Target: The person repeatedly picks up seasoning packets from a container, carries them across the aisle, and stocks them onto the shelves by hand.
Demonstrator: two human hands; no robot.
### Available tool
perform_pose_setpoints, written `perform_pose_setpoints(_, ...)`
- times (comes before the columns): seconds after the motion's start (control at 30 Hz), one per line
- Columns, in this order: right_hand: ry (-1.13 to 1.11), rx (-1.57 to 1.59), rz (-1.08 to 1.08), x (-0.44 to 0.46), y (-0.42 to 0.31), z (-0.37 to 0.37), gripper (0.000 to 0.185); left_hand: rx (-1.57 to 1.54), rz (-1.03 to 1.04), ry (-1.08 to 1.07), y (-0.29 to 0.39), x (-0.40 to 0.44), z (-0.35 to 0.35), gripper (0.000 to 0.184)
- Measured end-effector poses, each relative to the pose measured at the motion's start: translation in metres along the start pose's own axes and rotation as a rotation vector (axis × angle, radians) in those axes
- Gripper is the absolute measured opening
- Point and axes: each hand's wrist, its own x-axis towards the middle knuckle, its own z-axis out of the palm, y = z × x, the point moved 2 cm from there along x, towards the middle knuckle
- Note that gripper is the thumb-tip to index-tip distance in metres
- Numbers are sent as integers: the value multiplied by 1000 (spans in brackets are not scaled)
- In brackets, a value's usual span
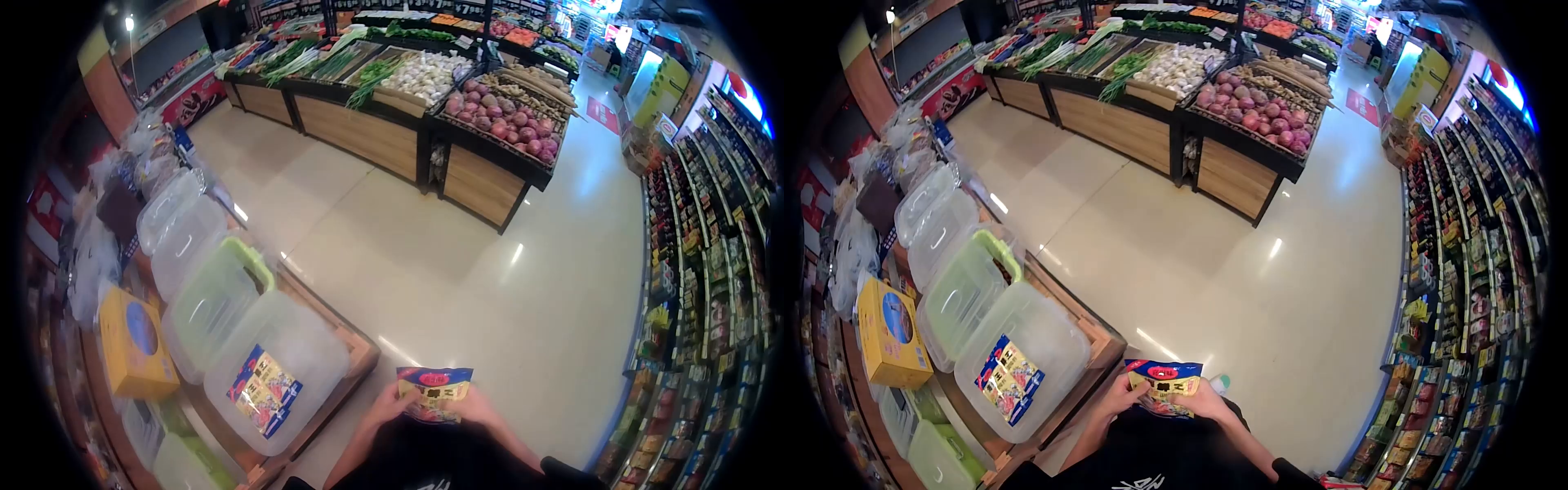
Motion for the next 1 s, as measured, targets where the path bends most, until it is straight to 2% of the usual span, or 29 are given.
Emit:
perform_pose_setpoints(0.1, 115, 13, -11, -5, 11, -37, 33, 153, -18, 8, -1, 28, 27, 24)
perform_pose_setpoints(0.17, 189, 75, -106, -9, 22, -63, 28, 227, -4, -34, 7, 43, 56, 25)
perform_pose_setpoints(0.2, 212, 136, -150, -12, 24, -75, 27, 247, 121, -74, 23, 53, 77, 28)
perform_pose_setpoints(0.3, 275, 142, -168, -27, 20, -114, 25, 329, 126, -28, -3, 81, 101, 30)
perform_pose_setpoints(0.4, 376, 247, -174, -46, 10, -145, 22, 219, -23, 1, 0, 114, 141, 31)
perform_pose_setpoints(0.5, 474, 298, -144, -65, 9, -186, 19, 364, -68, -66, -19, 153, 176, 30)
perform_pose_setpoints(0.57, 581, 263, -90, -79, 22, -218, 18, 344, -61, -127, -23, 173, 207, 22)
perform_pose_setpoints(0.6, 652, 303, -165, -85, 27, -232, 17, 332, -59, -159, -24, 182, 223, 18)
perform_pose_setpoints(0.7, 808, 437, -243, -105, 39, -271, 16, 321, -172, -424, -46, 209, 257, 24)
perform_pose_setpoints(0.83, 879, 1030, -144, -124, 46, -304, 26, 288, -448, -557, -58, 227, 305, 35)
perform_pose_setpoints(0.87, 765, 1173, -76, -123, 79, -312, 28, 254, -515, -550, -51, 229, 317, 37)
perform_pose_setpoints(0.93, 745, 1207, -152, -145, 61, -306, 28, 305, -588, -554, -41, 232, 336, 40)
perform_pose_setpoints(0.97, 730, 1222, -193, -155, 50, -304, 28, 489, -501, -581, -40, 232, 339, 40)
perform_pose_setpoints(1.0, 805, 1028, -250, -160, 46, -303, 28, 550, -525, -615, -40, 234, 341, 40)
